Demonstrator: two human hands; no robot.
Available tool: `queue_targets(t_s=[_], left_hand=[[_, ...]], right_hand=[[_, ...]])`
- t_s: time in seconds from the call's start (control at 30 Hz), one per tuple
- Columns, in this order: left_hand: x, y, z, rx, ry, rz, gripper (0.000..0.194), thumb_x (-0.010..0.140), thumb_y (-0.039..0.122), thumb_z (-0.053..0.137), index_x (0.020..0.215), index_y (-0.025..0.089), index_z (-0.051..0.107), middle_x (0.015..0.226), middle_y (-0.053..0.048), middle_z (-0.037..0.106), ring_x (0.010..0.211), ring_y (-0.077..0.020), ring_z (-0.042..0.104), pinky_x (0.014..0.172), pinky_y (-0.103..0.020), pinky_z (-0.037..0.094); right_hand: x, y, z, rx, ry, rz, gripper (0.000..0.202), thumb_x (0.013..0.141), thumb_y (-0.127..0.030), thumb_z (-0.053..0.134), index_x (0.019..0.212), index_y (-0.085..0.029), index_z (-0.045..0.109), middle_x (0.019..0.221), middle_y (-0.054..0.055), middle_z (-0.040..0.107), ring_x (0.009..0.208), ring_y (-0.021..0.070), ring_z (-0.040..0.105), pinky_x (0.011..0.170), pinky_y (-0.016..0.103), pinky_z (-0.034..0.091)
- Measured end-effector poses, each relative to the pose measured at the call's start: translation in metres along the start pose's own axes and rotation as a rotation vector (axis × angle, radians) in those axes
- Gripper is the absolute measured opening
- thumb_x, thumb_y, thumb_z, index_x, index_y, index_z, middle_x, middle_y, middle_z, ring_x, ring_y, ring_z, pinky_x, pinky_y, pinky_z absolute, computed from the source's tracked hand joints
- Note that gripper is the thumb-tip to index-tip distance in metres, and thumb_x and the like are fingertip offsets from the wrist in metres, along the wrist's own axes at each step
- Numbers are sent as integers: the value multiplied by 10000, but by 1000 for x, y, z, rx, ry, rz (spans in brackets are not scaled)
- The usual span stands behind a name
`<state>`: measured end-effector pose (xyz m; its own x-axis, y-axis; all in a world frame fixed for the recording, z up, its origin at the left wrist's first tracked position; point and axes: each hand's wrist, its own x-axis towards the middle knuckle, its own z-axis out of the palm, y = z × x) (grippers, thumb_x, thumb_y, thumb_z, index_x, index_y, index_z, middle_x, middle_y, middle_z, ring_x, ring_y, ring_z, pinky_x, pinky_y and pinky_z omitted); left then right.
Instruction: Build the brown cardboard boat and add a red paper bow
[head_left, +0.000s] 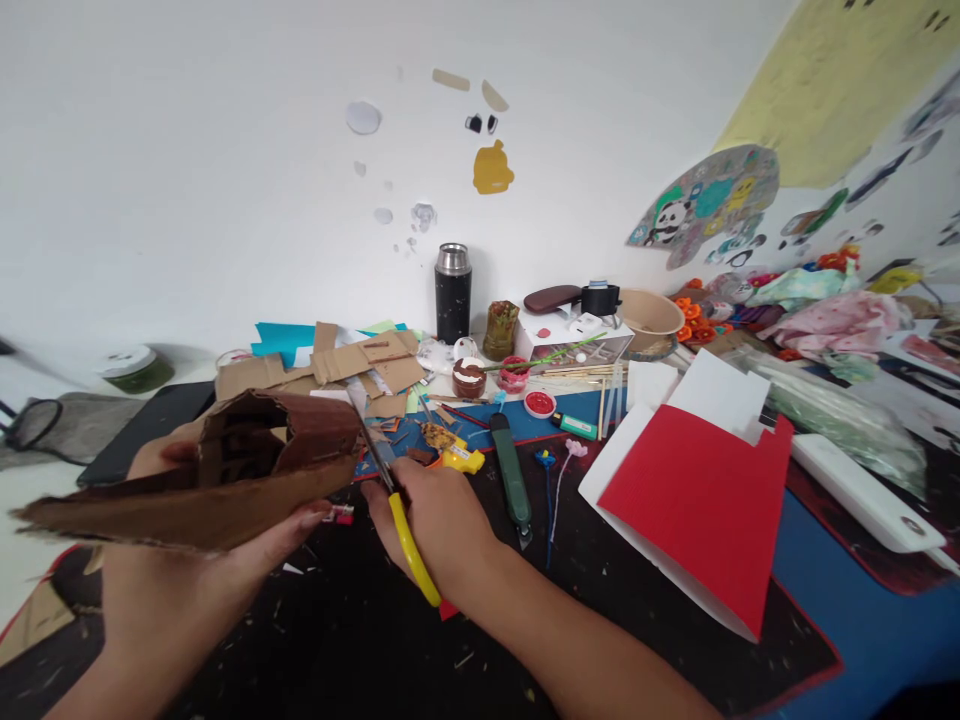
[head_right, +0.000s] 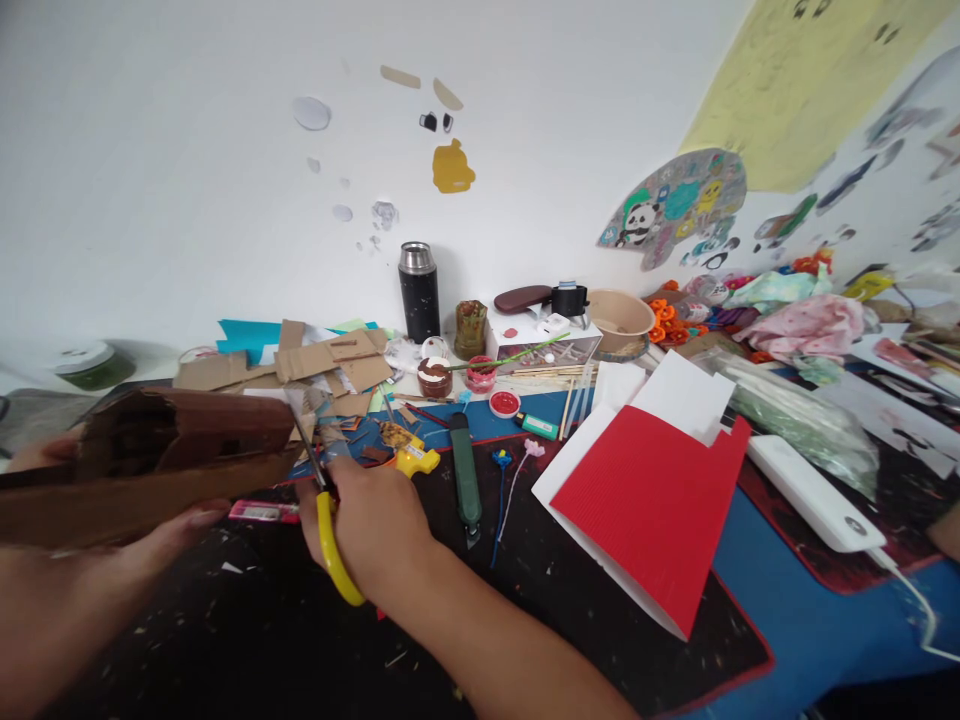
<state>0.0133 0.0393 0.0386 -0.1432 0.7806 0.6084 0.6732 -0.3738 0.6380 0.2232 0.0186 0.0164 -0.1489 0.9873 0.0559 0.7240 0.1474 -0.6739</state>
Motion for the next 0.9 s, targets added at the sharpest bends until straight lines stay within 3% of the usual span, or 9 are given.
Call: queue_targets(t_s=[0.1,0.27,0.47,0.77,0.9], left_hand=[[1,2,-2,30,1,-22,763,584,772,846,1101,281,573,1095,-129,737,1043,-445,771,938,-658,632],[5,12,-3,39,-58,-39,703,608,678,875,1115,277,600,1159,-148,757,1088,-450,773,953,-641,635],[5,8,-3,12,-68,-104,747,578,665,896,1139,263,612,1160,-145,757,1111,-477,764,999,-687,615],[7,9,-3,30,3,-28,644,608,646,872,1082,286,624,1081,-96,768,1042,-416,787,917,-593,658],[7,8,-3,10,17,-4,583,639,593,871,1079,282,649,1098,-98,773,1077,-407,777,986,-604,644]], right_hand=[[1,0,1,4,2,2,176,1067,-365,687,1009,-210,747,966,115,844,833,274,805,705,313,497],[-1,1,-1,34,-10,15,174,1074,-352,665,1002,-214,743,868,78,828,758,240,786,653,289,469],[-3,3,-5,88,-11,-31,260,1077,-464,702,990,-221,738,847,62,811,786,230,780,687,280,494],[-5,3,-7,149,-52,-70,458,999,-660,782,1069,-209,738,761,31,779,684,217,762,632,277,492],[-7,1,-9,170,-73,-94,515,956,-715,802,1058,-218,720,741,14,766,635,205,743,589,274,474]])
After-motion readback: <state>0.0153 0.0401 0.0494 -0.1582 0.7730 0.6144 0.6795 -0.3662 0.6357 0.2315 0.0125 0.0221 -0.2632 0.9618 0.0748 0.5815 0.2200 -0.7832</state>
